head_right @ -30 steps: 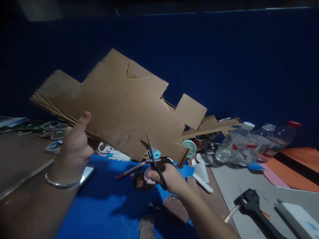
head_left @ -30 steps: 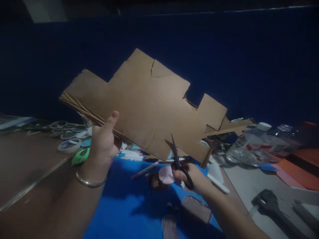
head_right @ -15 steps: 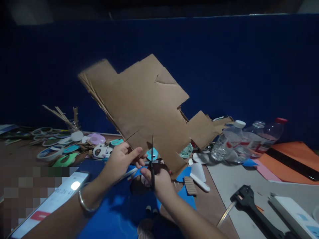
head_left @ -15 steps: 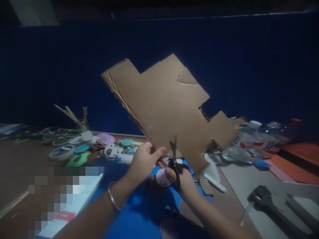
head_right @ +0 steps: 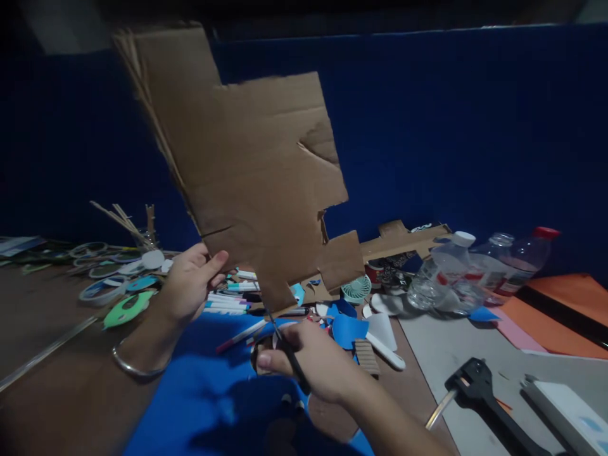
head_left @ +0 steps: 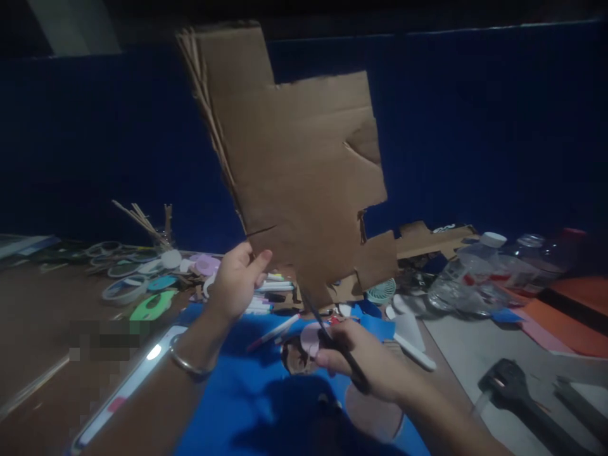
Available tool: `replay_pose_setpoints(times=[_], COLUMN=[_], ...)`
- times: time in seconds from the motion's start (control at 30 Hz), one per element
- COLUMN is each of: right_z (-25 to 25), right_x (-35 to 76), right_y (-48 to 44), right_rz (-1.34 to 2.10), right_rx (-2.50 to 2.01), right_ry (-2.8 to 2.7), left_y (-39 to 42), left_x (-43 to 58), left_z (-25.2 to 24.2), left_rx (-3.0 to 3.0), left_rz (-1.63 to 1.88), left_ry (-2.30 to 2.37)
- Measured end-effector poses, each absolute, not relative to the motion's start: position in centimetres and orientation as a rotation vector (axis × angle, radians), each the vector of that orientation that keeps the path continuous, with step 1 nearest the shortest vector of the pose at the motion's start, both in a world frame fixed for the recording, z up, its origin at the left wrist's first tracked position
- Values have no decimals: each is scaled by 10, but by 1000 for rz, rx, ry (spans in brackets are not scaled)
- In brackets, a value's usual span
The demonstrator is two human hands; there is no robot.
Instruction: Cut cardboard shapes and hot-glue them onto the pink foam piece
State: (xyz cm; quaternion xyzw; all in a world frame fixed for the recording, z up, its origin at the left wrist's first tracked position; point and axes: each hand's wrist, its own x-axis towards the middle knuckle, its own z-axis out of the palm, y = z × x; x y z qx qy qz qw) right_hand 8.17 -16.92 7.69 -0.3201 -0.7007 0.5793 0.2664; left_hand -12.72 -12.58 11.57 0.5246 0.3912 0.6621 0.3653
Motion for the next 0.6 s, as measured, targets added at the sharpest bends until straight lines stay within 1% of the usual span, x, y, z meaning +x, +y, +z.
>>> replay_pose_setpoints(times=[0.13, 0.3, 0.6], right_z=[80, 73, 61], right_x=[82, 80, 72], right_y=[-166, -162, -160], right_rz=[1534, 1483, 1472], right_rx=[-757, -757, -673], right_ry=[-1929, -1913, -1790], left_y=[-133, -143, -143], left_x=[-114, -101, -95], left_z=[112, 113, 112], left_rx=[1332, 1281, 1197], left_rz=[1620, 1487, 1389], left_ry=[1019, 979, 1011])
